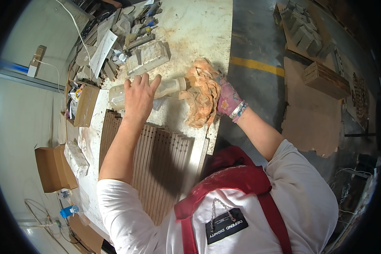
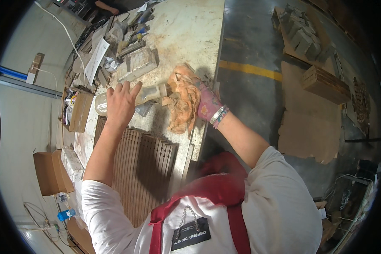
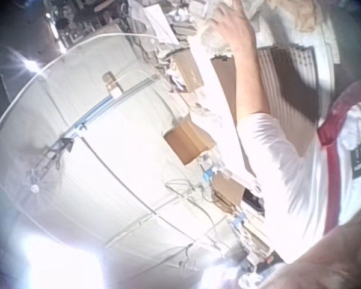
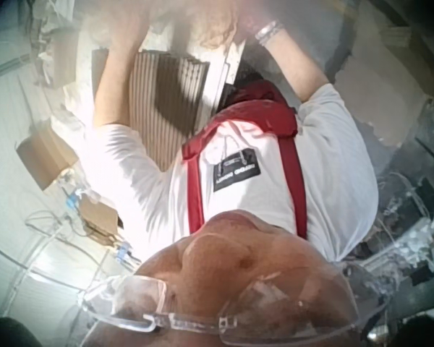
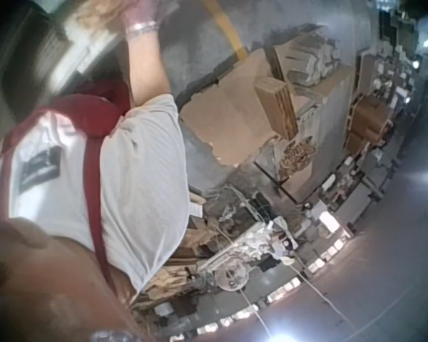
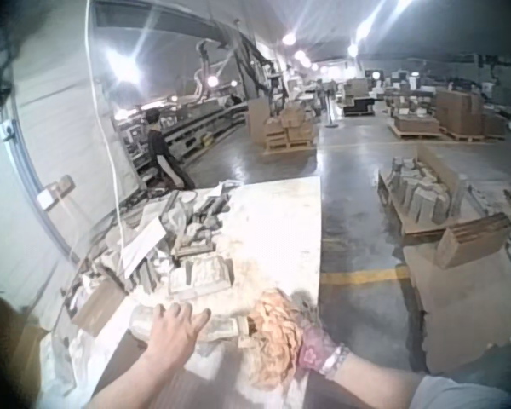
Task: The person applies liquid to wooden slat panels using a cloth, wiping the entire surface of each panel and then cleaning off a separate individual wooden slat.
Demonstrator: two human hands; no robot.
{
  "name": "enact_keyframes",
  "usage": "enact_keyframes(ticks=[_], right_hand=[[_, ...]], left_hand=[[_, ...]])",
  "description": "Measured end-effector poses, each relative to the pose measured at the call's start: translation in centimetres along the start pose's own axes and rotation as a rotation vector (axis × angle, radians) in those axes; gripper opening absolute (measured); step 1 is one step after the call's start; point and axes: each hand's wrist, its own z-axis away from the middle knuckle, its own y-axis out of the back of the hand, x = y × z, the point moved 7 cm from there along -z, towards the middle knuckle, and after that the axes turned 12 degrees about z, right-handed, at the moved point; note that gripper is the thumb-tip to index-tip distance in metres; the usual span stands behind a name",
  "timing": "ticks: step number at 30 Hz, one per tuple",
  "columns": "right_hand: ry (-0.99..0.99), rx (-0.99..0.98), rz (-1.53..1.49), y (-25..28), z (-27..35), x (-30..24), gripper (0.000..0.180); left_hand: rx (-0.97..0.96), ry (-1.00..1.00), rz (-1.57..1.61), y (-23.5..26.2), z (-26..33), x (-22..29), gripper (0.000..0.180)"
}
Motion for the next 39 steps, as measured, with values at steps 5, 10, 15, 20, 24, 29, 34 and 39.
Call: enact_keyframes(ticks=[5, 10, 15, 20, 24, 29, 34, 39], right_hand=[[0.013, 0.146, 0.047, 2.3, 0.1, 0.5, 0.044], [0.219, 0.002, 0.335, 2.4, 0.1, -0.3, 0.043], [0.066, -0.063, 0.05, -0.6, -0.5, 0.4, 0.049], [0.227, -0.15, 0.124, 0.0, -3.8, -2.5, 0.043], [0.143, -0.488, 0.362, 5.6, -2.5, -5.0, 0.06], [-0.03, 0.31, 0.151, 6.8, 1.4, -3.3, 0.061], [-0.143, -0.566, 0.315, 3.2, 1.8, 0.1, 0.059], [-0.239, -0.516, 0.366, -7.5, 0.1, 6.3, 0.056]], left_hand=[[-0.178, -0.032, 0.022, 0.1, 0.7, 1.7, 0.047], [-0.075, -0.061, 0.08, -1.0, 0.9, 1.6, 0.045], [-0.185, -0.001, 0.259, -3.9, -0.6, 1.6, 0.052], [0.068, 0.273, 0.778, -7.0, -2.1, -2.8, 0.067], [0.552, 0.515, 1.008, -13.2, -4.4, -5.4, 0.069], [0.571, 0.841, 1.335, -17.4, -2.6, -7.1, 0.089], [0.557, 0.749, 1.247, -15.3, 0.6, -7.3, 0.088], [0.538, 0.703, 1.091, -6.8, 19.3, -5.9, 0.053]])
